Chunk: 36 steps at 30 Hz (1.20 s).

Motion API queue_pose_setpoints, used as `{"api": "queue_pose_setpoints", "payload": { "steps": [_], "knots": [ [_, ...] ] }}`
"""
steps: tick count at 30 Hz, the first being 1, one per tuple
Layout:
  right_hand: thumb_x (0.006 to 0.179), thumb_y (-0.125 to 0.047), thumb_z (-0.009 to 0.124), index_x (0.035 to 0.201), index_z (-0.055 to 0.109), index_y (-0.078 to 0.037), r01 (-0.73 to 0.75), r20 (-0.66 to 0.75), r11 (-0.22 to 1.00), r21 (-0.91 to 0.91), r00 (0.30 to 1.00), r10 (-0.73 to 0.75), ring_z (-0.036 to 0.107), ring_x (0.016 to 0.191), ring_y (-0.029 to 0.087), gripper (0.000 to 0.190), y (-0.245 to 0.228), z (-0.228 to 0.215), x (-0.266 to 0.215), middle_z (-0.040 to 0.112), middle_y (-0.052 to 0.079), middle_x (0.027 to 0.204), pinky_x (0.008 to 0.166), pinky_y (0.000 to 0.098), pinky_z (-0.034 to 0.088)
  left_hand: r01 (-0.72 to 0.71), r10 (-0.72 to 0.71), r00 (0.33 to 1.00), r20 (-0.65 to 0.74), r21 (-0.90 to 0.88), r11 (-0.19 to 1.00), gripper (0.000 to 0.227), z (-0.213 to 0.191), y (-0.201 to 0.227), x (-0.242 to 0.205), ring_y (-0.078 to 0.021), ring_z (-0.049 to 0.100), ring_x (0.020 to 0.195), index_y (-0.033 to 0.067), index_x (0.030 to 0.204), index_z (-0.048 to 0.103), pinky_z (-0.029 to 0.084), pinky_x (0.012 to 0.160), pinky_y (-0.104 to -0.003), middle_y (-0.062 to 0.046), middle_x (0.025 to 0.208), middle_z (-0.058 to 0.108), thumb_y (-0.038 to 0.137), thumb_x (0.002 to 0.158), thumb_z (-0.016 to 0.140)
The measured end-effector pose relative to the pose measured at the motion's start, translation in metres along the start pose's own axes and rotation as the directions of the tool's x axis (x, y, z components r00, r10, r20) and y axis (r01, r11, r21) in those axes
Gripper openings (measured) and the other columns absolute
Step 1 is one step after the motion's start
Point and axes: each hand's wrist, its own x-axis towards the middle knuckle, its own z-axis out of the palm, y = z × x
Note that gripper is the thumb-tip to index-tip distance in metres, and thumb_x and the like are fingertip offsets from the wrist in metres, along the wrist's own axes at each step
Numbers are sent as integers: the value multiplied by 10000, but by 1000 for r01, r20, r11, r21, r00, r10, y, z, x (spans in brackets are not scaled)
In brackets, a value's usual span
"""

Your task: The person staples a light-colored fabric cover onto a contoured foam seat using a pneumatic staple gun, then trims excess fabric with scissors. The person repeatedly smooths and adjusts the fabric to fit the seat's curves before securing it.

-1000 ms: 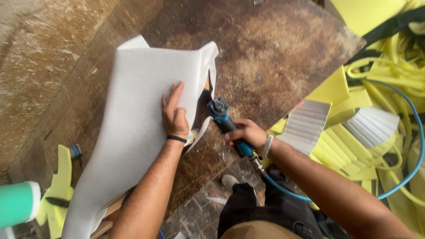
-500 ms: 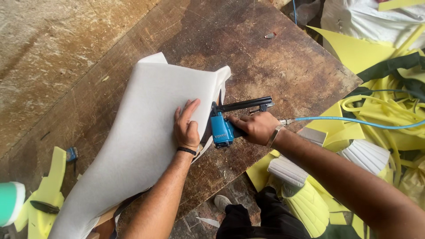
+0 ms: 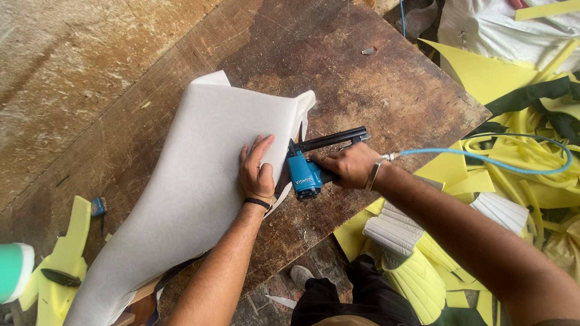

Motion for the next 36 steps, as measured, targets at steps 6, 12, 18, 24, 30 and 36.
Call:
{"api": "queue_pose_setpoints", "payload": {
  "steps": [6, 12, 18, 24, 30, 36],
  "knots": [
    [985, -340, 629, 1475, 491, -195, 13, 45, 999, -38, 999, -12, 642, 504, 172, 529, 3, -13, 6, 703, 47, 695, 440, 344, 526, 2, -2, 1000, 8, 6, 1000, 625, 1, 0, 3, -322, 508, 1451, 71, 1298, 681, 148, 1288, -547, -146, 1352, 703, 167, 746, 404],
    [983, -304, 606, 1456, 478, -184, -162, 262, 983, -85, 948, 179, 643, 522, 172, 504, -6, -7, 12, 679, 49, 711, 450, 348, 536, -12, 13, 1000, -16, 50, 999, 611, 3, -5, 3, -320, 515, 1437, 82, 1296, 687, 162, 1282, -547, -141, 1346, 705, 169, 754, 418],
    [1020, -340, 599, 1470, 470, -150, -81, 156, 996, -22, 984, 84, 668, 559, 171, 505, -8, 7, -1, 705, 53, 733, 465, 339, 530, -7, 8, 999, -31, 34, 999, 599, 3, -10, 1, -320, 529, 1428, 98, 1287, 696, 191, 1280, -545, -133, 1340, 711, 175, 762, 418],
    [932, -326, 673, 1464, 464, -127, -61, 73, 998, -12, 995, 62, 673, 555, 190, 606, -12, 12, -1, 723, 75, 831, 432, 349, 551, 16, -13, 999, -43, 60, 998, 568, 7, -13, 1, -308, 534, 1427, 130, 1279, 702, 198, 1282, -533, -117, 1340, 718, 183, 789, 420],
    [969, -329, 661, 1516, 414, -143, -105, 117, 994, -26, 987, 107, 674, 587, 187, 628, -15, 11, 3, 735, 75, 861, 467, 351, 557, 15, -13, 999, -31, 57, 998, 614, 5, -9, 2, -309, 524, 1429, 114, 1286, 691, 192, 1281, -533, -123, 1341, 708, 177, 741, 417],
    [954, -317, 644, 1496, 408, -133, -97, 159, 993, -67, 982, 107, 677, 583, 187, 619, -15, 7, 1, 716, 77, 900, 459, 347, 562, 23, -21, 999, -36, 52, 998, 595, 6, -2, 2, -314, 521, 1440, 113, 1278, 695, 184, 1284, -536, -119, 1335, 713, 171, 751, 425]
  ]
}}
